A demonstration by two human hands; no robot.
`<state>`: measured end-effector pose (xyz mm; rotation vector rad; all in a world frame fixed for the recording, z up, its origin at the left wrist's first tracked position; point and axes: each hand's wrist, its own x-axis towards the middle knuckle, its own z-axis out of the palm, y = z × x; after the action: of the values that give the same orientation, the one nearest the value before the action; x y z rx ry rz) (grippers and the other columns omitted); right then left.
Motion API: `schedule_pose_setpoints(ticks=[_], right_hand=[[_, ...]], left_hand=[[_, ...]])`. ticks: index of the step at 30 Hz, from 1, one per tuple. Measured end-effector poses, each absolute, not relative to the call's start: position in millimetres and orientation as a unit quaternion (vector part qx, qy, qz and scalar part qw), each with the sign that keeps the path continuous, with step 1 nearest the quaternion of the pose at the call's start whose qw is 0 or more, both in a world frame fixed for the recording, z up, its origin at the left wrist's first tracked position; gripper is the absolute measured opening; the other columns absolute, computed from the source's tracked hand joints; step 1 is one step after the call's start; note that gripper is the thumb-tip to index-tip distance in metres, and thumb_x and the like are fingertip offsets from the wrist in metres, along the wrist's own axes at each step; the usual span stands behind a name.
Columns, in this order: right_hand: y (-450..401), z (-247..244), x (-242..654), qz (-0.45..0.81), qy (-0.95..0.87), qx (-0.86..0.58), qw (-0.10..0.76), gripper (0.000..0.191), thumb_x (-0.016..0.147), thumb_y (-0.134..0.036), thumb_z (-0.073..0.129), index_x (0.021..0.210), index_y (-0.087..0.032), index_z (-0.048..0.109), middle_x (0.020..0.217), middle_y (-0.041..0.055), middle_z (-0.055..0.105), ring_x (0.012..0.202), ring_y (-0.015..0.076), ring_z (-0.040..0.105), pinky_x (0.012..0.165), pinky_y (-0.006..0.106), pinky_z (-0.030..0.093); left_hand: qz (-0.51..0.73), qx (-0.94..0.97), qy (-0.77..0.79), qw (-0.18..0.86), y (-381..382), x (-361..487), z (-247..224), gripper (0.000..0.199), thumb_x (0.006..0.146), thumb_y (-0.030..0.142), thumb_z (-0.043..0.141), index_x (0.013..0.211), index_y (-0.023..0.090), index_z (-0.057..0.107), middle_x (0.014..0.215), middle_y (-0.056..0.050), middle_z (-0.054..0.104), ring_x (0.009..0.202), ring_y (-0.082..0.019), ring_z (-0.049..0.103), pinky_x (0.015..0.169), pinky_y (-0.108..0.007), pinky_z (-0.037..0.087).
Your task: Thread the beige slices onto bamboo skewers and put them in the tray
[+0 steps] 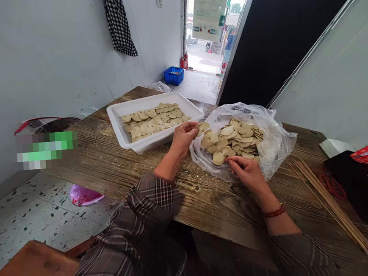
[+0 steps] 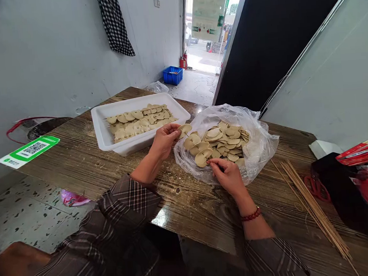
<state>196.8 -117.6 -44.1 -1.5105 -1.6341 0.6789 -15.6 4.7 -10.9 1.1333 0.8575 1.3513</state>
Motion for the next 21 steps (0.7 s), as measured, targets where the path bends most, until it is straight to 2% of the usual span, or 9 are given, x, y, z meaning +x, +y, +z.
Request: schedule_pose_setpoints(ticks=[11, 21], right_hand=[[-118.5, -43.3, 194.2, 0.297, -0.633, -0.589, 0.406, 0.033, 0.087, -0.04, 0.055, 0.094, -0.015, 0.074, 0.056, 0.0005, 0.06, 0.046, 0.0108, 0.048, 0.044, 0.022, 0.036], [-117.4, -47.3, 193.2, 0.343, -0.607, -0.579, 0.422, 0.038, 0.087, -0.045, 0.056, 0.098, -0.014, 0.074, 0.055, -0.0007, 0.059, 0.043, 0.0091, 0.045, 0.042, 0.021, 0.034]], left_hand=[[0.555, 0.51, 0.356, 0.553, 3.2, -14.2, -10.6, 0.017, 0.066, 0.019, 0.067, 0.082, 0.015, 0.064, 0.067, 0.002, 0.058, 0.058, -0.007, 0.048, 0.055, -0.02, 0.035], [0.53, 0.529, 0.33, 0.575, 3.8, -16.0, -10.4, 0.038, 0.066, 0.016, 0.069, 0.103, 0.014, 0.064, 0.067, 0.004, 0.058, 0.058, -0.006, 0.047, 0.056, -0.019, 0.035]])
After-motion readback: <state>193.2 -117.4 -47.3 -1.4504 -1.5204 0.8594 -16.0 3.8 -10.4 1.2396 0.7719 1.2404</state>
